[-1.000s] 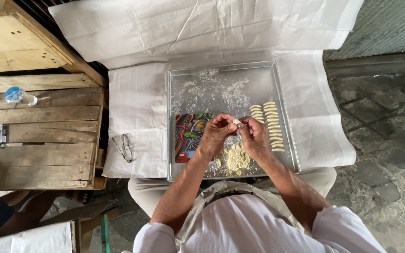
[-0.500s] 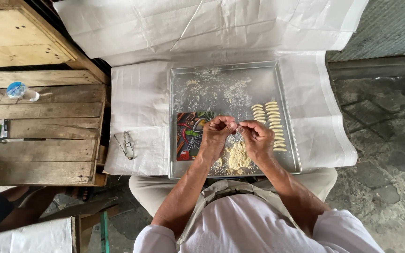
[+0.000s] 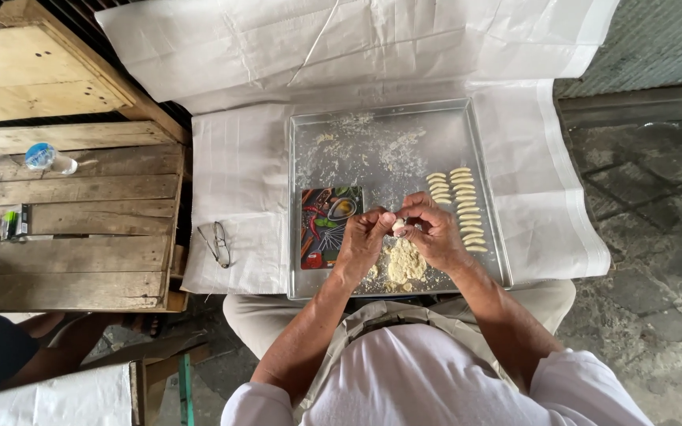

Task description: Shaping small pieces of dough into crescent-shaped pastries and arranging them on a metal tray.

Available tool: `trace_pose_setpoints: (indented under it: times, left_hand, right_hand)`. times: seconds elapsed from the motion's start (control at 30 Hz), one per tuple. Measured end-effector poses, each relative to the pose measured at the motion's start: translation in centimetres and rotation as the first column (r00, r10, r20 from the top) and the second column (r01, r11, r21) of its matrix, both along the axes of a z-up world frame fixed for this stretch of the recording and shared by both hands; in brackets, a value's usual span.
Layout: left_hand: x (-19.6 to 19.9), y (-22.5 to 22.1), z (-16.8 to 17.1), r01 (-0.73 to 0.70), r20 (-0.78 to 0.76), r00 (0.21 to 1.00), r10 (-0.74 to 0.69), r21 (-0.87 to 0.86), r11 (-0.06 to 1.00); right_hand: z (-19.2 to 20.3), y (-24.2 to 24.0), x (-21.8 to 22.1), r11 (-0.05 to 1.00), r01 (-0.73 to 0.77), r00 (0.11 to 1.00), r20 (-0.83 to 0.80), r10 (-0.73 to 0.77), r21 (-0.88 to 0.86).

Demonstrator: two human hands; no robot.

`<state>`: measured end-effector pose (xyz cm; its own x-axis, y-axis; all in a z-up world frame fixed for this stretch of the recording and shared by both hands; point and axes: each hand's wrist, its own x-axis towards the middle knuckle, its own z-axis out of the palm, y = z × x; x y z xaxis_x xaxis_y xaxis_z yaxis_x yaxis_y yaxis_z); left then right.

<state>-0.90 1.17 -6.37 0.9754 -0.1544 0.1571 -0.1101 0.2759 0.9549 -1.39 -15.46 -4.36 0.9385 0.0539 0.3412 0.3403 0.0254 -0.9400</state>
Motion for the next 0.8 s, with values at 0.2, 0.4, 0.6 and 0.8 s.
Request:
trace_pose_setpoints:
  times: [0.2, 0.4, 0.6, 0.8]
  left_hand:
    - [-1.7, -0.2, 7.2, 0.109, -0.051, 0.992, -0.111, -0.052, 0.993]
    - [-1.6, -0.3, 6.4, 0.07, -0.052, 0.996, -0.072, -0.036, 0.997]
    - [0.5, 0.0, 1.3, -0.227, 0.337, 0.935, 0.113, 0.322, 0.919]
    - [0.2, 0.2, 2.9, -0.145, 0.336, 0.941, 0.04, 0.292, 0.945]
  right_hand:
    - [-2.2, -0.6, 1.4, 0.999, -0.026, 0.965, 0.261, 0.02, 0.02]
    - [-2.6, -0.6, 1.4, 0.999, 0.041, 0.96, 0.279, -0.033, -0.024]
    - [-3.1, -0.6, 0.1, 0.98, -0.04, 0.996, -0.066, 0.054, 0.192]
    - [-3.8, -0.9, 0.0, 0.949, 0.035, 0.979, -0.202, 0.03, 0.314]
